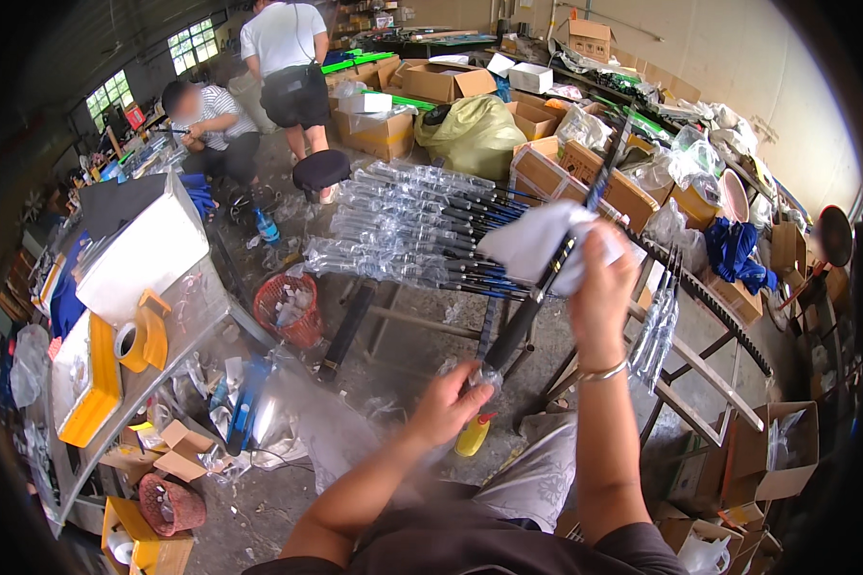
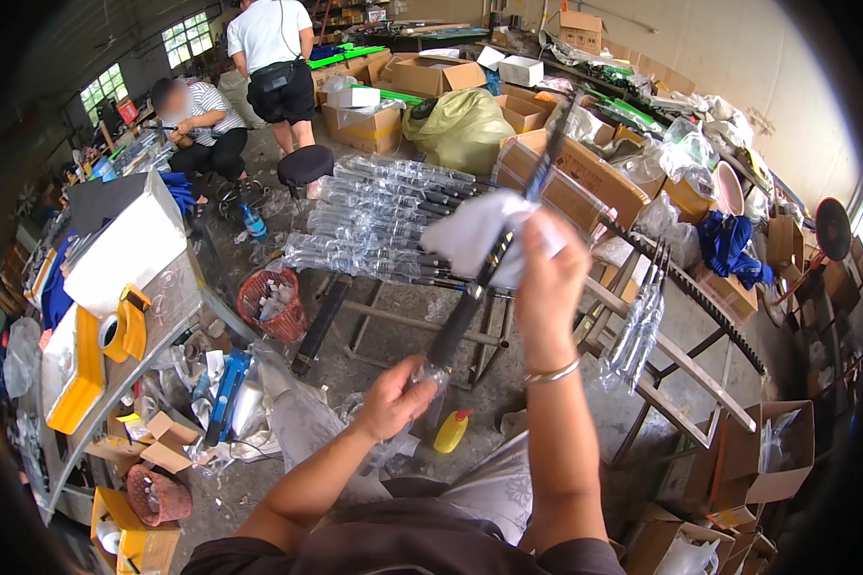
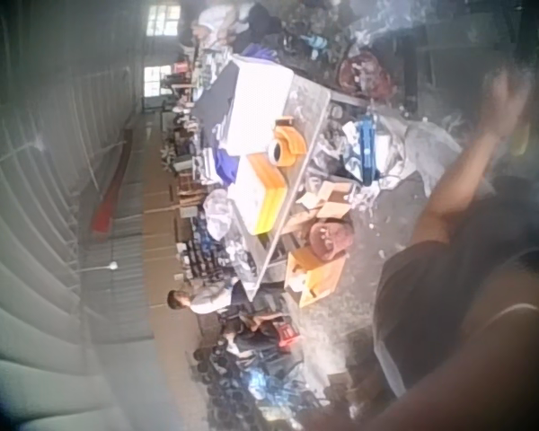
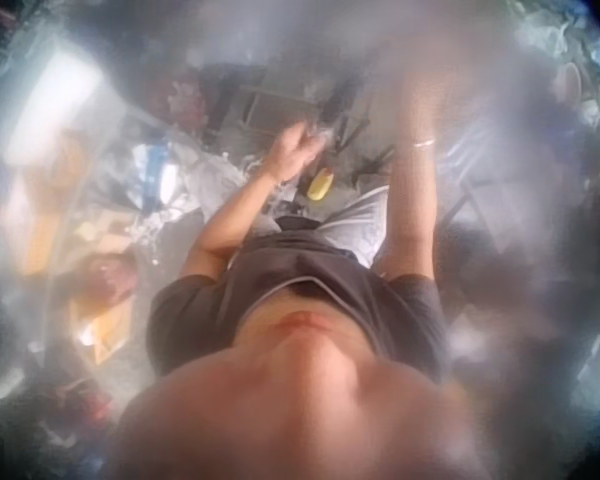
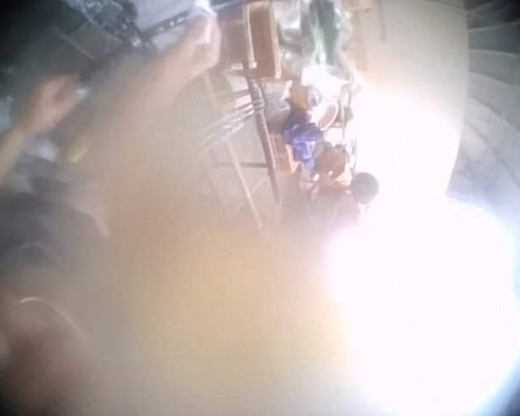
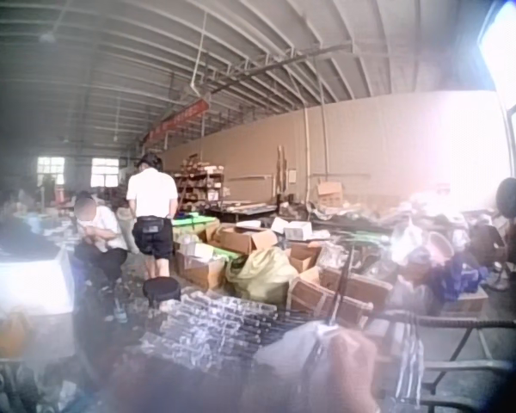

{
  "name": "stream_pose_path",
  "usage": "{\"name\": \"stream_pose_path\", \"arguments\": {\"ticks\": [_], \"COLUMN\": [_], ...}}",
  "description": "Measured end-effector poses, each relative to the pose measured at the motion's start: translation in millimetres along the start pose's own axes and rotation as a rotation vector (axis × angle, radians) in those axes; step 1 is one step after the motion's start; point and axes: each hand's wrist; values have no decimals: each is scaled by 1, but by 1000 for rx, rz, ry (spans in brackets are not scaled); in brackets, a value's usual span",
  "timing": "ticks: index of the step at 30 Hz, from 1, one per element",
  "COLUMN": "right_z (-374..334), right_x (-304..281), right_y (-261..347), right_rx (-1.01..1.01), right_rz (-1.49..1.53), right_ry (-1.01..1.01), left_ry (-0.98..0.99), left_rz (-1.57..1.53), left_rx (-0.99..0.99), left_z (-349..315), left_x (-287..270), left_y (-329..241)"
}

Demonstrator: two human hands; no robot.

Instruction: The person cleans the handle of a fishing rod using a white cloth. They wipe the black grip section thoroughly while holding the rod vertically. The person then places the cleaned rod onto a metal rack filled with other similar rods.

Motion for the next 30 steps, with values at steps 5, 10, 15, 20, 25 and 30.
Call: {"name": "stream_pose_path", "arguments": {"ticks": [5, 10, 15, 20, 25, 30], "right_z": [33, -35, -17, 30, -29, -16], "right_x": [-5, 16, 19, -2, 20, 22], "right_y": [11, -30, 1, 3, -34, 0], "right_rx": [-14, -1, -23, -93, -62, -23], "right_rz": [421, 241, -254, 282, 142, -225], "right_ry": [56, 287, 51, 136, 310, 142], "left_ry": [241, 102, -97, 73, 21, -150], "left_rz": [-490, -489, 114, -182, -518, 12], "left_rx": [-218, -168, 43, -38, -146, 81], "left_z": [-2, 11, 8, 0, 13, 12], "left_x": [-7, -1, -6, -5, 1, 3], "left_y": [8, -9, 3, 10, -12, -13]}}
Point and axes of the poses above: each hand's wrist, its own z-axis towards the middle knuckle, its own x-axis out of the palm, y = z × x, and after that the axes turned 15 degrees about -z, right-handed
